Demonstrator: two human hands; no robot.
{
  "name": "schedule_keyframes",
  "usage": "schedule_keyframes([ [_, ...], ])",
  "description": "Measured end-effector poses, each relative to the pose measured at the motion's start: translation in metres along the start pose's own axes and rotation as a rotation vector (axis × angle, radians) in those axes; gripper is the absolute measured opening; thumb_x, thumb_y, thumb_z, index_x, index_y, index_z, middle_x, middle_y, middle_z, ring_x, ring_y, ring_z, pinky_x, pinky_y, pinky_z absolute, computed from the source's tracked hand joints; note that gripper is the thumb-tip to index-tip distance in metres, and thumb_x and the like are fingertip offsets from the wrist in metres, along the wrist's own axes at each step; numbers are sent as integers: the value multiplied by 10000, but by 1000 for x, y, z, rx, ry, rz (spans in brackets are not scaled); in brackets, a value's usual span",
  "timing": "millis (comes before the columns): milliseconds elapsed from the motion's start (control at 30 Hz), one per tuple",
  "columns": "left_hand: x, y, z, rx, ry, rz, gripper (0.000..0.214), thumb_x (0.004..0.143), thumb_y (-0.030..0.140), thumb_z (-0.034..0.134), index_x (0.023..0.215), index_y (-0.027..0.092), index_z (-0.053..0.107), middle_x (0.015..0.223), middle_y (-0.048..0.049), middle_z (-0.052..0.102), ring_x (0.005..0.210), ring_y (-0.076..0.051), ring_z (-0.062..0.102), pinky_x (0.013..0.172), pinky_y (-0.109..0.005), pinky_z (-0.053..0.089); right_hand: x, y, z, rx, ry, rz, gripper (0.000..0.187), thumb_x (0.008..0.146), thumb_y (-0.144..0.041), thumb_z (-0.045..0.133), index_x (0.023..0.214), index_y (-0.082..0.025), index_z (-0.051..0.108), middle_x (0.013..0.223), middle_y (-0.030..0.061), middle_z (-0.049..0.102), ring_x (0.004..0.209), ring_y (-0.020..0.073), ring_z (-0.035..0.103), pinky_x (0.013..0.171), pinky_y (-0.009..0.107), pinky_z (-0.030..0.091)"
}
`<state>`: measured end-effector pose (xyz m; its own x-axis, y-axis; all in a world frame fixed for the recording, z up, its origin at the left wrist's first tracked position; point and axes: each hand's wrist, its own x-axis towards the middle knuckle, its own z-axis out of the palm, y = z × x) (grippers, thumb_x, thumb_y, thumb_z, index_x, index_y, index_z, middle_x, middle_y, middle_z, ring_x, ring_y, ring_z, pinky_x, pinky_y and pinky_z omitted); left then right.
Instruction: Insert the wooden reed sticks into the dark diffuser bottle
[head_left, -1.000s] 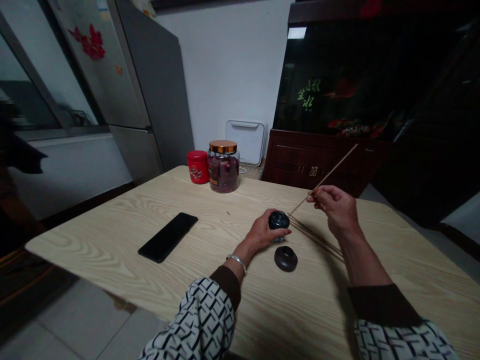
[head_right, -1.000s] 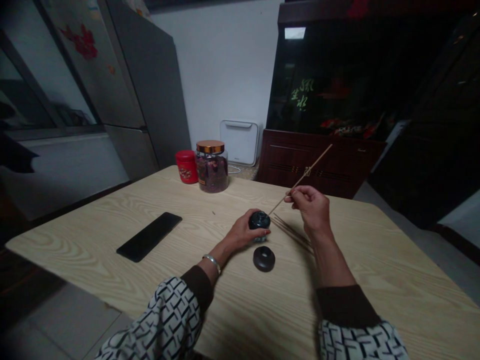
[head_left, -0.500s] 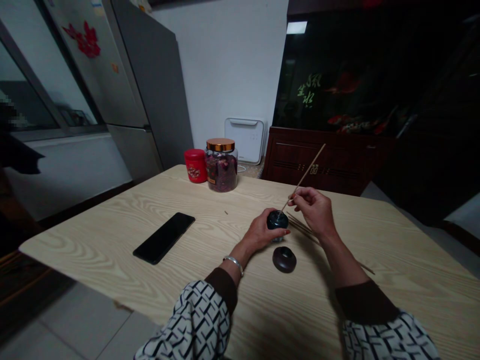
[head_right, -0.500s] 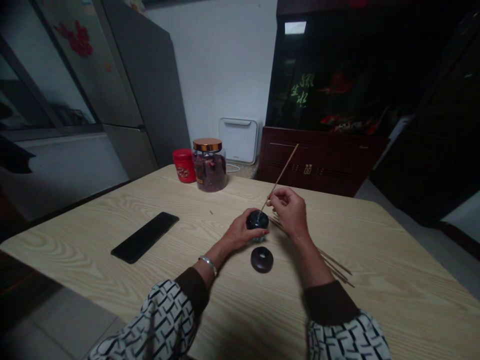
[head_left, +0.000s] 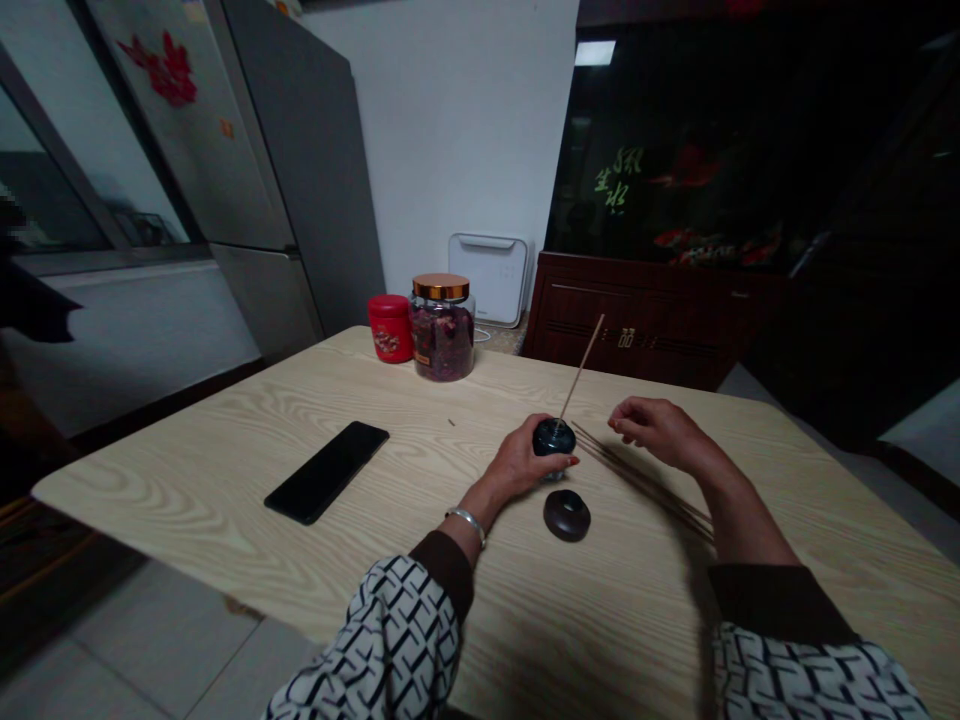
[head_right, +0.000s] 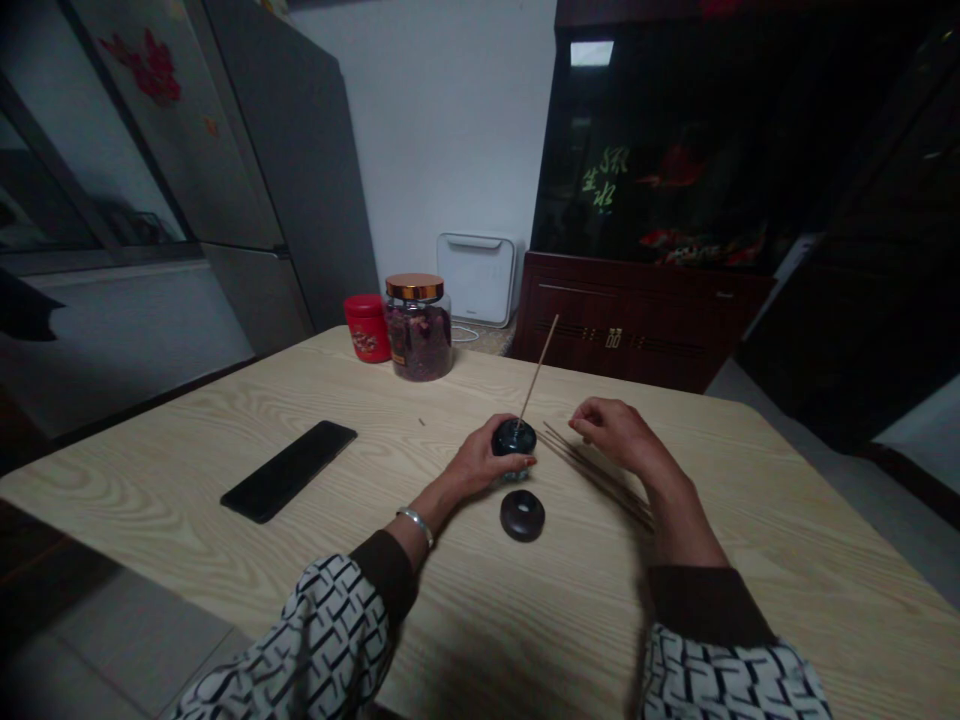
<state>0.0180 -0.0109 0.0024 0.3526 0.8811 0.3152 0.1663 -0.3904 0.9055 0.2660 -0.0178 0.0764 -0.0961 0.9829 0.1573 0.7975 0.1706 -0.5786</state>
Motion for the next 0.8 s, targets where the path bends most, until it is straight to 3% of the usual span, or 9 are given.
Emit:
schedule_keyframes([
  [100,0,0,0,-9,-4,7,683,679,448,842,1251,187,576,1077,-81,683,992,-234,637,890,-358,505,-2,29,-4,-287,-154,118,115,764,-293,663,735,-191,706,755,63,723,691,182,636,628,281,424],
  [267,-1,-1,0,2,3,-1,706,677,478,840,1264,190,573,1074,-84,682,991,-238,639,900,-371,504,-3,57,13,-363,-247,249,99,690,-277,728,751,-199,721,821,69,736,747,195,649,640,274,415],
  [467,0,-2,0,2,-3,6,701,676,479,839,1258,190,576,1070,-80,683,993,-237,638,907,-375,500,-2,66,21,-320,-260,217,56,720,-236,671,723,-191,704,777,51,724,716,171,631,644,262,415],
  [600,0,0,0,-4,0,-3,698,671,469,843,1253,188,578,1063,-80,684,987,-236,638,905,-373,505,-5,57,11,-268,-260,185,72,722,-246,659,719,-187,699,736,28,716,689,153,614,633,246,419],
  [700,-1,1,0,-8,-2,1,680,673,452,844,1242,188,583,1068,-80,682,980,-231,637,897,-366,509,-8,35,-8,-66,-119,113,136,730,-306,670,688,-178,685,672,26,688,629,144,586,591,248,425],
  [800,-1,2,-1,-7,3,3,677,667,450,848,1235,187,587,1060,-79,682,971,-230,638,893,-367,511,-11,1,-28,361,290,16,195,725,-379,720,753,-188,690,682,14,662,608,131,581,529,234,426],
])
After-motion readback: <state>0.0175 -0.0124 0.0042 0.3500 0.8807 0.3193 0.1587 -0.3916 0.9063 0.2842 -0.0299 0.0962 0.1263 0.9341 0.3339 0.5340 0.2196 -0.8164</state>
